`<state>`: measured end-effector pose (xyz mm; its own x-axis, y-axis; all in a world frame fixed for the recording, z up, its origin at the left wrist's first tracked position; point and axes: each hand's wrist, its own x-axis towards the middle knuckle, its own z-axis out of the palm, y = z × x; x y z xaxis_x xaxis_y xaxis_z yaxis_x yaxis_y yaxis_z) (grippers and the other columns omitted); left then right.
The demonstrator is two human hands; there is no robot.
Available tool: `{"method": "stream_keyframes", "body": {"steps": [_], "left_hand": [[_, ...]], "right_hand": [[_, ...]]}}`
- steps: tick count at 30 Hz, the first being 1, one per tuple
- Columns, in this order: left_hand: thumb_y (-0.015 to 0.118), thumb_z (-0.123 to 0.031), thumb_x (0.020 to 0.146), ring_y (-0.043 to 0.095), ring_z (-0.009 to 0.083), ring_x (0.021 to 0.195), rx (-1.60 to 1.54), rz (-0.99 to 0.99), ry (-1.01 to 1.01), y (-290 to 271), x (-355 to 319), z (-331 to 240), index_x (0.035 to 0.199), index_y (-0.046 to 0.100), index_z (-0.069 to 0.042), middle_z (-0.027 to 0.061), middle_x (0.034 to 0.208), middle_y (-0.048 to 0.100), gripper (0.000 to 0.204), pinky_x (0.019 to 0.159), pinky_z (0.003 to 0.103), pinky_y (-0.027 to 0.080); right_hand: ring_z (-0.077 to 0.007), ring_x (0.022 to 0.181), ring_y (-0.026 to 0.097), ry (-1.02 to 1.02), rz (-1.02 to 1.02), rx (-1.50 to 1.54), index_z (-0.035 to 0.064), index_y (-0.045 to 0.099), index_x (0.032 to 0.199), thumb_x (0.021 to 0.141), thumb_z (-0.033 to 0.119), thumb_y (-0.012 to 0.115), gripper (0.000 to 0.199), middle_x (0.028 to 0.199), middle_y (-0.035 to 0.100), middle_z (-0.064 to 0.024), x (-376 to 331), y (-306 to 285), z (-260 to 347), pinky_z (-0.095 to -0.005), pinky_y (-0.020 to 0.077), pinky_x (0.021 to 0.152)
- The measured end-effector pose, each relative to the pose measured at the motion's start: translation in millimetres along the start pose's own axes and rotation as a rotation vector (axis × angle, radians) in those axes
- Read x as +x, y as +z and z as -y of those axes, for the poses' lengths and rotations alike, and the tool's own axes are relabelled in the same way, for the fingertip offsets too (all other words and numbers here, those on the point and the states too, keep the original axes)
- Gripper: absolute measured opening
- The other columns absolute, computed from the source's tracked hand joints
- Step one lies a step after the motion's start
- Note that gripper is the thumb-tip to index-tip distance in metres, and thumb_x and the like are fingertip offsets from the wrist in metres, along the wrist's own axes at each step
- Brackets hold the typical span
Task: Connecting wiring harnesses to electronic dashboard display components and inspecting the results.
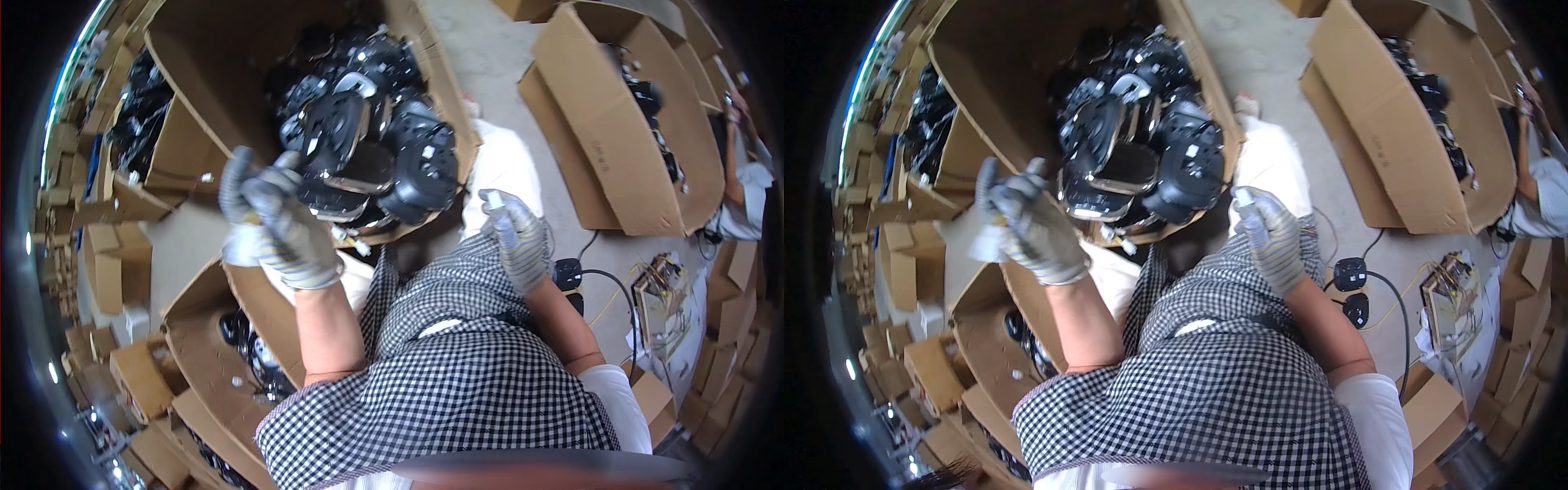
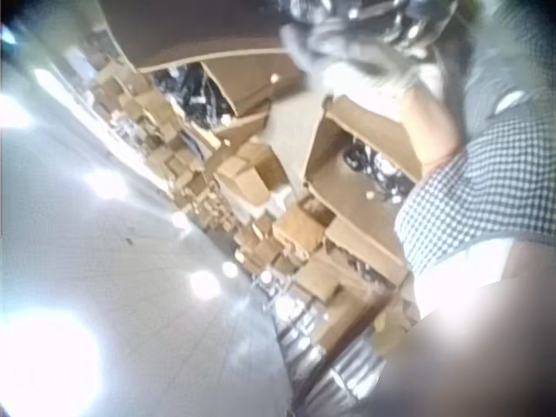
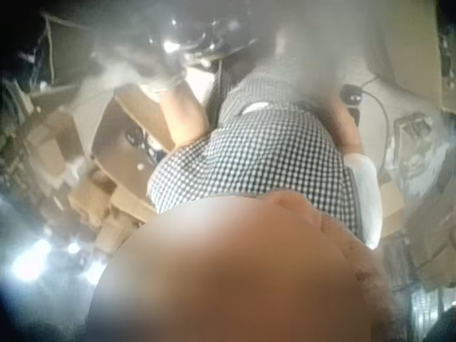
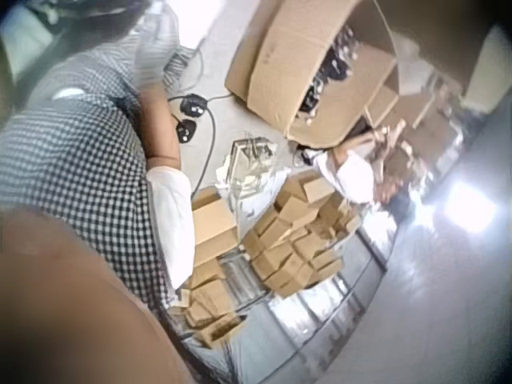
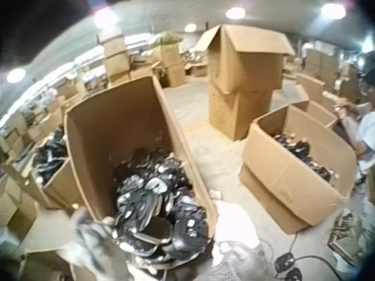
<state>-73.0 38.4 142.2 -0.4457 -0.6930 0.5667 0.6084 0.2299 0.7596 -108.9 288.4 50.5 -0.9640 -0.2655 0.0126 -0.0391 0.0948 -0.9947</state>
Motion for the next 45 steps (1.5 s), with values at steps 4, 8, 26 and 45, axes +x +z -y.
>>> {"method": "stream_keyframes", "body": {"steps": [4,8,26,45], "left_hand": [[0.055,-0.012,0.085,0.042,0.0072,0.063,0.280,0.072,-0.410,-47.3,-72.8,4.6,0.124,0.048,-0.001,-0.0019,0.075,0.046,0.041,0.067,0.021,0.043],[0.069,-0.024,0.077,0.047,0.0100,0.058,0.742,0.587,-0.270,-91.1,-100.5,25.1,0.126,0.049,-0.007,0.0000,0.070,0.052,0.056,0.055,0.024,0.039],[0.065,-0.026,0.080,0.060,0.0278,0.058,1.079,0.596,-0.137,-38.9,-102.0,43.8,0.107,0.061,-0.007,0.0108,0.064,0.060,0.034,0.054,0.037,0.046],[0.063,-0.032,0.082,0.059,0.0228,0.053,1.456,0.697,-0.037,-28.8,-108.0,56.8,0.111,0.061,-0.011,0.0068,0.059,0.057,0.036,0.050,0.035,0.044]], "right_hand": [[-0.0090,0.064,0.058,0.126,0.205,-0.001,-0.0022,0.063,0.102,0.092,0.023,0.053,0.029,0.081,0.065,-0.0068,-1.6,8.2,-8.0,-0.0231,0.0481,0.061],[-0.0111,0.057,0.057,0.166,0.562,-0.054,0.0010,0.065,0.088,0.093,0.031,0.051,0.033,0.067,0.062,-0.0043,7.2,26.0,18.5,-0.0235,0.0452,0.055],[-0.0066,0.047,0.044,0.514,0.712,0.137,0.0036,0.065,0.084,0.092,0.040,0.052,0.039,0.057,0.050,-0.0008,2.7,60.7,38.0,-0.0223,0.0342,0.044],[-0.0045,0.039,0.036,0.994,0.504,0.820,0.0020,0.059,0.082,0.091,0.044,0.052,0.044,0.052,0.043,0.0030,-4.0,64.2,3.1,-0.0180,0.0300,0.036]]}}
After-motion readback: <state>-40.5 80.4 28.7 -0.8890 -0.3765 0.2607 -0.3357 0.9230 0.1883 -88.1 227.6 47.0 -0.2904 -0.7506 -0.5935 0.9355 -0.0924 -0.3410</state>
